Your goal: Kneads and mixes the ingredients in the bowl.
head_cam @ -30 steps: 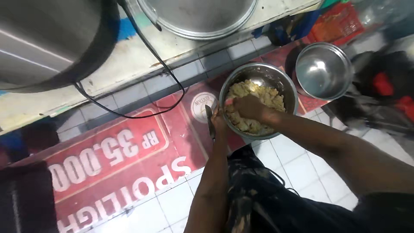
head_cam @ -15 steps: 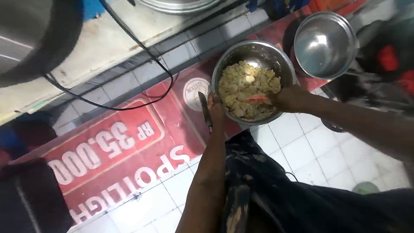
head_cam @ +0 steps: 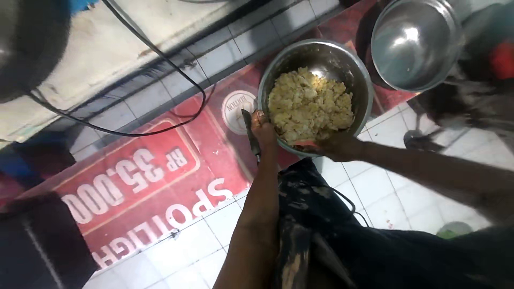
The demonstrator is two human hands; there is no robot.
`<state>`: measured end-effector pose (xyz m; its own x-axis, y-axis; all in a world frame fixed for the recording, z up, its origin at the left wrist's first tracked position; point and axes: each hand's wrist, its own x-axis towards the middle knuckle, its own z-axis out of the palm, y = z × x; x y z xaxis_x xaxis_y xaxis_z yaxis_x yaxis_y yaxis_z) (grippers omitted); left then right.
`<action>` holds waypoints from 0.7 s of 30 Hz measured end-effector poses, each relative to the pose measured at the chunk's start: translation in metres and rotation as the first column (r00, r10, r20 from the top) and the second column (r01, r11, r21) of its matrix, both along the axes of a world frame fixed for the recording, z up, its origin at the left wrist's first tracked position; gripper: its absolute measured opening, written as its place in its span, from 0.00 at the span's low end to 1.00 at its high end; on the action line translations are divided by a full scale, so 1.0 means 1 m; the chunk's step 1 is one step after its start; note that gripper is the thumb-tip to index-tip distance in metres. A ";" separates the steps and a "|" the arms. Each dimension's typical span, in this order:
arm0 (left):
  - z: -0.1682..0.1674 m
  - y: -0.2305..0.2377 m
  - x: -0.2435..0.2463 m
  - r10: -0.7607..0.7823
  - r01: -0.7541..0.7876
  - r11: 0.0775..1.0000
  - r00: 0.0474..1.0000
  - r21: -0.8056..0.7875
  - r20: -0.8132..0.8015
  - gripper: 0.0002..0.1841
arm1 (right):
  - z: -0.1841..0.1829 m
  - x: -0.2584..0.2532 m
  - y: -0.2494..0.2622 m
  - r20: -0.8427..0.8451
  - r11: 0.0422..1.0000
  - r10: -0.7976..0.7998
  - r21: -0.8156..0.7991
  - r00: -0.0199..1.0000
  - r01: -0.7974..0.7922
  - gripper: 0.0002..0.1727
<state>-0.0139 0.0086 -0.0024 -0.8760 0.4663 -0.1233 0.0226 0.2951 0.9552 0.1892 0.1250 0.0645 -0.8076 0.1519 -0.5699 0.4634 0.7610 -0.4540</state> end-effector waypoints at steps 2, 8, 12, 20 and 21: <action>-0.002 0.000 -0.001 0.016 -0.017 1.000 0.999 0.026 0.035 0.17 | -0.005 -0.024 -0.030 -0.013 0.983 -0.176 -0.050 0.984 0.175 0.21; -0.013 0.013 -0.014 0.102 -0.132 0.981 0.975 0.140 0.199 0.15 | 0.041 -0.095 0.003 0.185 0.937 -0.306 -0.117 0.934 0.330 0.21; -0.015 0.012 -0.013 0.079 -0.112 0.971 0.984 0.209 0.160 0.14 | 0.080 -0.063 0.046 0.196 0.998 0.041 0.044 0.980 -0.051 0.14; -0.023 -0.005 -0.005 -0.015 0.007 0.981 0.999 0.194 0.042 0.15 | 0.008 -0.030 -0.027 -0.089 0.996 -0.085 0.002 0.992 0.086 0.21; -0.022 -0.006 -0.006 -0.020 0.012 0.983 0.999 0.184 0.042 0.15 | 0.011 -0.054 -0.038 -0.014 0.982 -0.189 -0.033 0.982 0.188 0.22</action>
